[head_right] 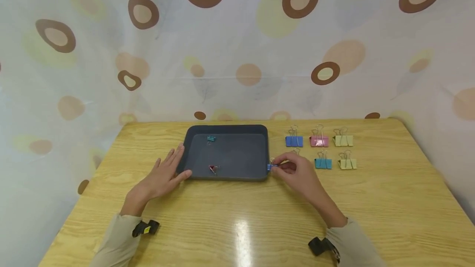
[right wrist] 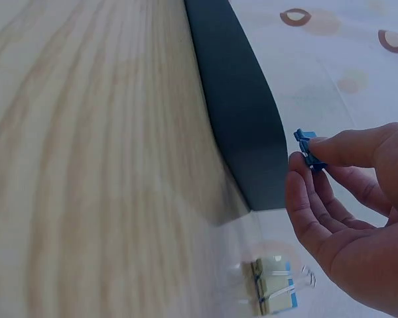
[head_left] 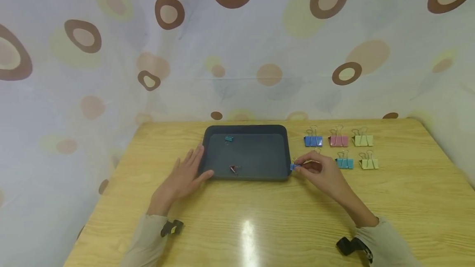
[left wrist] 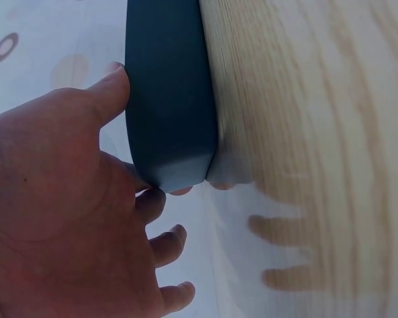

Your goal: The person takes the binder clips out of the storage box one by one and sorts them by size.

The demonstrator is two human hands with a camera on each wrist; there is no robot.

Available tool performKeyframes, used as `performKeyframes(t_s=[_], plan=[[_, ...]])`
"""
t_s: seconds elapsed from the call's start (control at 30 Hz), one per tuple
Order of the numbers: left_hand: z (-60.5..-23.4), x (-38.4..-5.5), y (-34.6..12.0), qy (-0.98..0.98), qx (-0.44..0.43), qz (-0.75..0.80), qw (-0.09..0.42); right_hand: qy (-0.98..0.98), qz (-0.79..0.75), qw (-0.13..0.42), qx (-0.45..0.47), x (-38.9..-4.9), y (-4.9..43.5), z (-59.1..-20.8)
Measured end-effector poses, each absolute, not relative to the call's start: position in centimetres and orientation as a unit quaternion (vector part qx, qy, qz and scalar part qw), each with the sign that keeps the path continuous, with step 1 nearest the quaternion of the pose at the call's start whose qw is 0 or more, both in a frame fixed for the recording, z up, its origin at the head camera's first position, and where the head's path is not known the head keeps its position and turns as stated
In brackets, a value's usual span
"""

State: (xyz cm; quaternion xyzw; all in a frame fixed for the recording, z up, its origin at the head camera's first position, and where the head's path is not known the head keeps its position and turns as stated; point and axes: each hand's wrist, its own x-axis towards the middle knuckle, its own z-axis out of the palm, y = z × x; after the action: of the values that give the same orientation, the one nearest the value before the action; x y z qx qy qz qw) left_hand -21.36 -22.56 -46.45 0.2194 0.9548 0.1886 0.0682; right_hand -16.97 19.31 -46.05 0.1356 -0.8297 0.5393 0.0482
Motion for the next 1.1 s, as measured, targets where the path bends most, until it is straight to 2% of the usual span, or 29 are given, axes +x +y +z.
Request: performKeyframes(t_s=[0.17,1.1], plan=[[-46.1,-21.2,-22.4,0.954,0.22,0.19,0.067,-0.84,0.533,0.022,0.1,-16.3,20.8,-46.1],[-45.6,-20.9,-22.3,0.955,0.217,0.192,0.064,-0.913,0.398,0.008,0.095,-15.7,24.7,-47.1]])
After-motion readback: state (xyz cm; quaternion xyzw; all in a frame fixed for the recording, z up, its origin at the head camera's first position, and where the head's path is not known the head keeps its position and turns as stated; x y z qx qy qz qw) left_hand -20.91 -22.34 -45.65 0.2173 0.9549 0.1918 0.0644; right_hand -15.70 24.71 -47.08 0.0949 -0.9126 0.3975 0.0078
